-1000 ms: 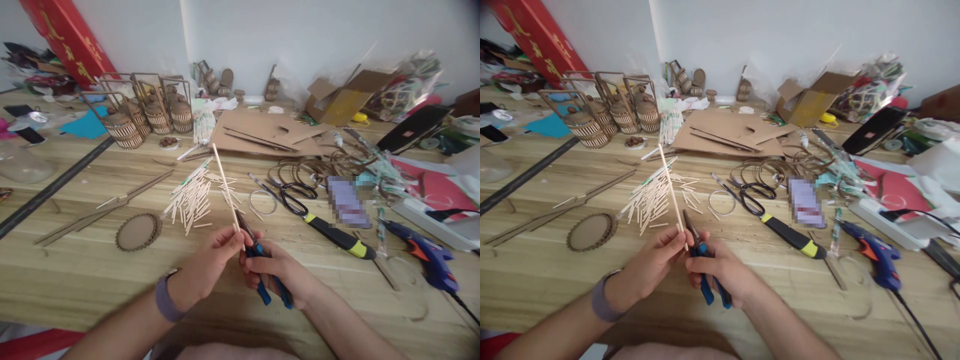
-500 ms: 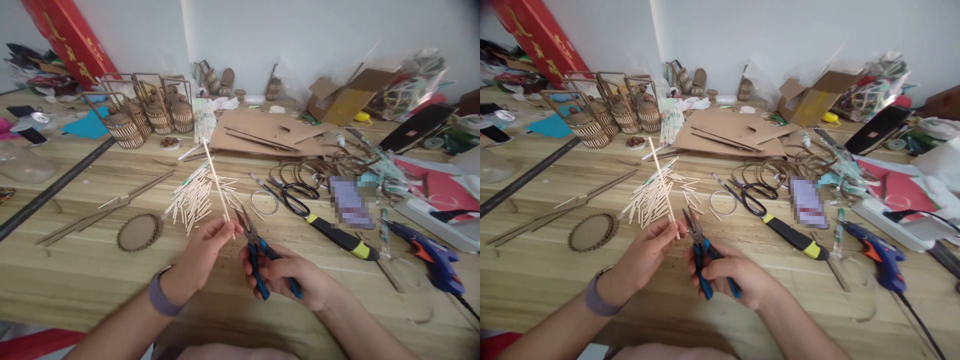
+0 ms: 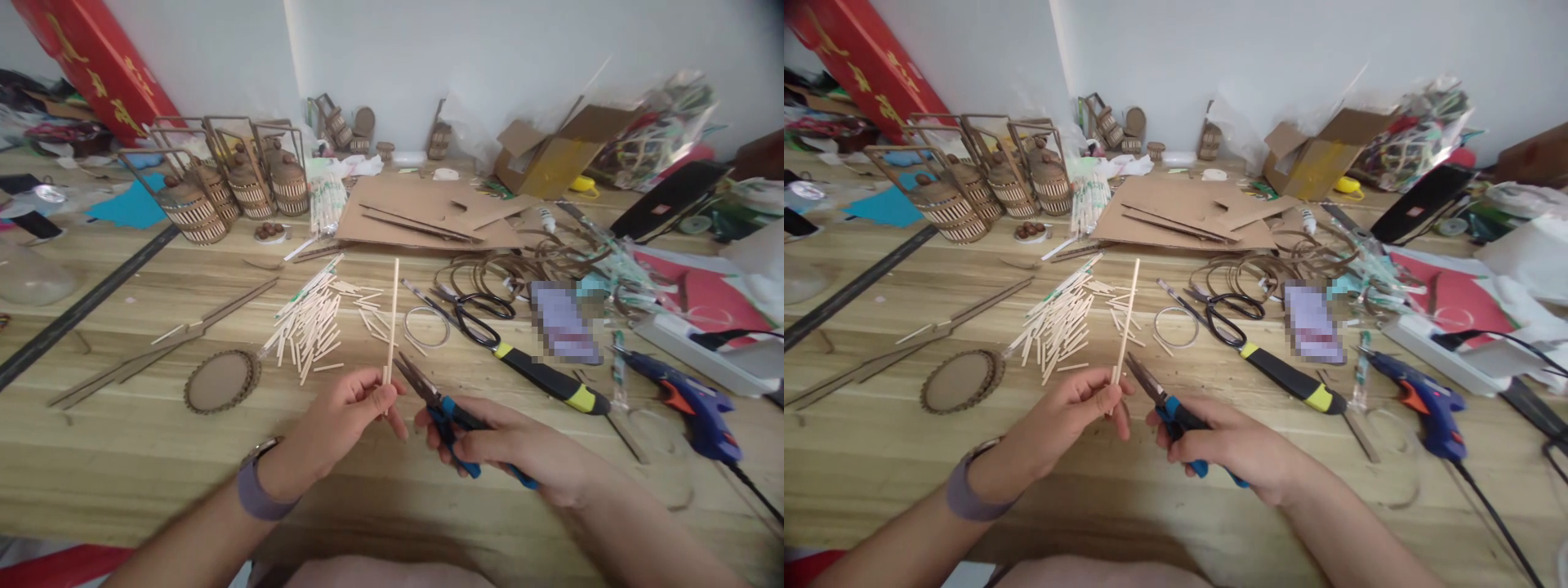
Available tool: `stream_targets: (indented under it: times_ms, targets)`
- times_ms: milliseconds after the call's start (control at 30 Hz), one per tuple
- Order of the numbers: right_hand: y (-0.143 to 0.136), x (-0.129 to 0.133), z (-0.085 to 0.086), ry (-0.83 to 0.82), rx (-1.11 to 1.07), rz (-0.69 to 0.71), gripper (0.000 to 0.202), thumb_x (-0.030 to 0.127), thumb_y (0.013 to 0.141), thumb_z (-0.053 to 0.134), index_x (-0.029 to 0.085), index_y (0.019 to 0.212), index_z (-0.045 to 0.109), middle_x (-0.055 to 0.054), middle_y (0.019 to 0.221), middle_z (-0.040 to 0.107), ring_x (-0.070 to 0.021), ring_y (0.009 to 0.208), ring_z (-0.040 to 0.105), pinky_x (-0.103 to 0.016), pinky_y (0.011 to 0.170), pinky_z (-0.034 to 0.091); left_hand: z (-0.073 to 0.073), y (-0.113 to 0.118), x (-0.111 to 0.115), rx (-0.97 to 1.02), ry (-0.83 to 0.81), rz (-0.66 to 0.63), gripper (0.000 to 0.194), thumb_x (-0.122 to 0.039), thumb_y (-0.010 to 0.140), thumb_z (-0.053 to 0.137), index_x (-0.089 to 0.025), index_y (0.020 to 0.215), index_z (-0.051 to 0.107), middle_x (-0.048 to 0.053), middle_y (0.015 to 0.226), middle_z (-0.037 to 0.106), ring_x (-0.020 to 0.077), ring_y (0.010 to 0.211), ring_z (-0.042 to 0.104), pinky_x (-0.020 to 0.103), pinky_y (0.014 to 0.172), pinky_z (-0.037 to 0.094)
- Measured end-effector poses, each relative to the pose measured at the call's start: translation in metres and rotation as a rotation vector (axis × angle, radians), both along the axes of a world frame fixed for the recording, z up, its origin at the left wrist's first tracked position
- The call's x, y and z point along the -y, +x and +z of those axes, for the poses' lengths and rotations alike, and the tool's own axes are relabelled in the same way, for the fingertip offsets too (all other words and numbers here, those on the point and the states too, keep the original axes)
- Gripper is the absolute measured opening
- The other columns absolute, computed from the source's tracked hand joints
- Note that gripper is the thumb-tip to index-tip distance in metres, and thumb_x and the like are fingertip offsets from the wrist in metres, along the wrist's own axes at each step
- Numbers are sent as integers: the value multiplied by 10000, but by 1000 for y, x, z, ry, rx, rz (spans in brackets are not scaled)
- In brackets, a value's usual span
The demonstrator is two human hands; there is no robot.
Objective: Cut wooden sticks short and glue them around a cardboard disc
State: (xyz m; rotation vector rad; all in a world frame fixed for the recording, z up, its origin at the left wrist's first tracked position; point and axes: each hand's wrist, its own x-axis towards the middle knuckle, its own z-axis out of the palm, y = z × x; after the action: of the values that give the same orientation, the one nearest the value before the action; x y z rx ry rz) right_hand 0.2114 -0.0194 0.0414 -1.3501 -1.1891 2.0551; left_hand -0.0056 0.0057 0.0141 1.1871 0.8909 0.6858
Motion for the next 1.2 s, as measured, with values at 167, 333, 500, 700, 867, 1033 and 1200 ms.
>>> stream_targets:
  times_ms: [167,333,500,700,867,1033,1200]
  targets:
    - [4,3,5,29,124,77,252,228,620,627,168,861,670,-13,795,613,-148,738,527,-263,606,396,0,4,3,57,-51,-166,446,-594,836,620,-157,917,660,29,734,699,156,638,624,274,700,407]
    - [1,2,6,18,103,98,255,213,614,615,178,858,681,1,776,601,-140,719,519,-253,595,389,4,8,7,118,-109,-251,514,-662,775,652,-155,854,687,53,788,700,155,610,622,272,669,449]
    - [-2,3,7,38,111,105,242,203,605,599,183,834,676,5,746,593,-142,706,508,-258,602,387,5,9,8,120,-108,-261,513,-662,790,637,-163,867,729,50,735,698,154,599,615,268,671,461]
    - [-1,4,6,81,151,138,273,217,615,585,181,873,667,4,775,585,-148,736,495,-270,630,362,5,8,8,151,-125,-279,485,-632,791,662,-166,896,748,46,758,698,126,559,583,245,625,448]
    - [-1,4,7,69,153,144,264,232,613,581,184,863,653,2,779,578,-150,734,492,-272,622,357,5,9,8,138,-152,-266,510,-659,763,674,-162,857,746,24,666,659,124,535,565,242,618,423]
    - [-6,5,5,61,207,140,266,261,605,565,192,858,610,4,761,554,-146,699,482,-272,600,369,3,8,8,120,-153,-269,496,-645,777,668,-158,849,733,7,637,638,119,524,554,241,619,401]
    - [-9,5,1,160,258,193,231,235,620,520,193,844,561,22,714,481,-133,647,430,-261,561,343,1,6,8,90,-127,-293,531,-660,798,633,-142,873,721,-19,561,583,119,520,532,247,651,397]
